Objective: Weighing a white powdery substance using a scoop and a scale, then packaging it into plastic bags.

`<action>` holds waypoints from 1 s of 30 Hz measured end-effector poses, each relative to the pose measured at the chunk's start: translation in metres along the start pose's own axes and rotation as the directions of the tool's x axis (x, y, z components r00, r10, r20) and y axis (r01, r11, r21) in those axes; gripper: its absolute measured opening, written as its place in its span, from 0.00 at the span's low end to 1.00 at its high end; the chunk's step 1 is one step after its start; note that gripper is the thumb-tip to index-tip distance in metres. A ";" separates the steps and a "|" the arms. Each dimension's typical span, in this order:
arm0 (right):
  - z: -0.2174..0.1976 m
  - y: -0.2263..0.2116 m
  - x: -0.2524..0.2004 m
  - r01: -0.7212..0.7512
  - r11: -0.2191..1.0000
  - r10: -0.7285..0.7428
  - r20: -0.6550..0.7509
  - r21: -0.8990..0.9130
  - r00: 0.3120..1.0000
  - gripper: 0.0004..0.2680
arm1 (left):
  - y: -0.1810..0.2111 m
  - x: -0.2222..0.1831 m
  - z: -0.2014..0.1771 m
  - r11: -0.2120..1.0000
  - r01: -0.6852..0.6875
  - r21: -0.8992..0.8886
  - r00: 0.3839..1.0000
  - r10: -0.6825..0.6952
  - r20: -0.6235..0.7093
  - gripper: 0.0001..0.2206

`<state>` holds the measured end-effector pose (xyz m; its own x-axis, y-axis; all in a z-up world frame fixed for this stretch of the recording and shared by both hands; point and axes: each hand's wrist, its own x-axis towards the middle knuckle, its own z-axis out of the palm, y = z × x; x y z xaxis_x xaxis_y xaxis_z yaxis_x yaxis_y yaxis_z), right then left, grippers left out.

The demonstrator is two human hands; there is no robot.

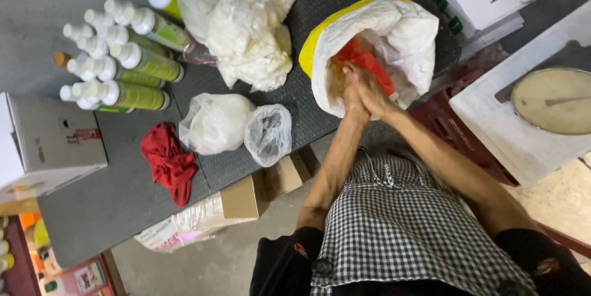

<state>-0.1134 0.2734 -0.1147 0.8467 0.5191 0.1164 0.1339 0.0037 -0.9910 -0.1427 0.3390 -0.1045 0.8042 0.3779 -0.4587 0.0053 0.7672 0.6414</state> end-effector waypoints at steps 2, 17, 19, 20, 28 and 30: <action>0.000 -0.012 0.017 -0.143 0.987 0.147 -0.057 0.073 0.988 0.24 | 0.012 0.002 0.001 1.000 0.006 -0.003 0.997 -0.006 0.083 0.26; 0.018 -0.096 0.001 0.162 0.987 -0.162 -0.156 -0.013 0.974 0.13 | -0.028 0.086 -0.066 0.857 0.495 -0.145 0.374 -0.060 0.925 0.26; 0.015 -0.074 -0.006 0.313 0.940 -0.329 -0.120 -0.135 0.937 0.13 | -0.045 0.093 -0.084 0.831 0.537 -0.150 0.322 -0.038 0.946 0.26; 0.011 -0.066 -0.010 0.246 0.937 -0.270 -0.069 -0.249 0.960 0.13 | -0.049 0.090 -0.092 0.856 0.478 -0.194 0.493 -0.079 0.866 0.25; -0.085 -0.153 -0.059 -0.069 0.871 -0.012 -0.160 -0.487 0.987 0.10 | 0.008 0.012 0.018 0.950 0.074 0.304 0.950 -0.160 0.269 0.18; -0.122 -0.170 -0.091 -0.119 0.866 -0.100 -0.402 -0.486 0.910 0.09 | 0.006 -0.002 0.039 0.906 -0.071 0.416 0.924 -0.098 0.370 0.13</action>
<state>-0.1506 0.1212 0.0515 0.9642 0.1288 0.2317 0.2651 -0.4743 -0.8395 -0.1211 0.3225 -0.0758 0.9624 0.0819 -0.2588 0.1954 0.4528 0.8699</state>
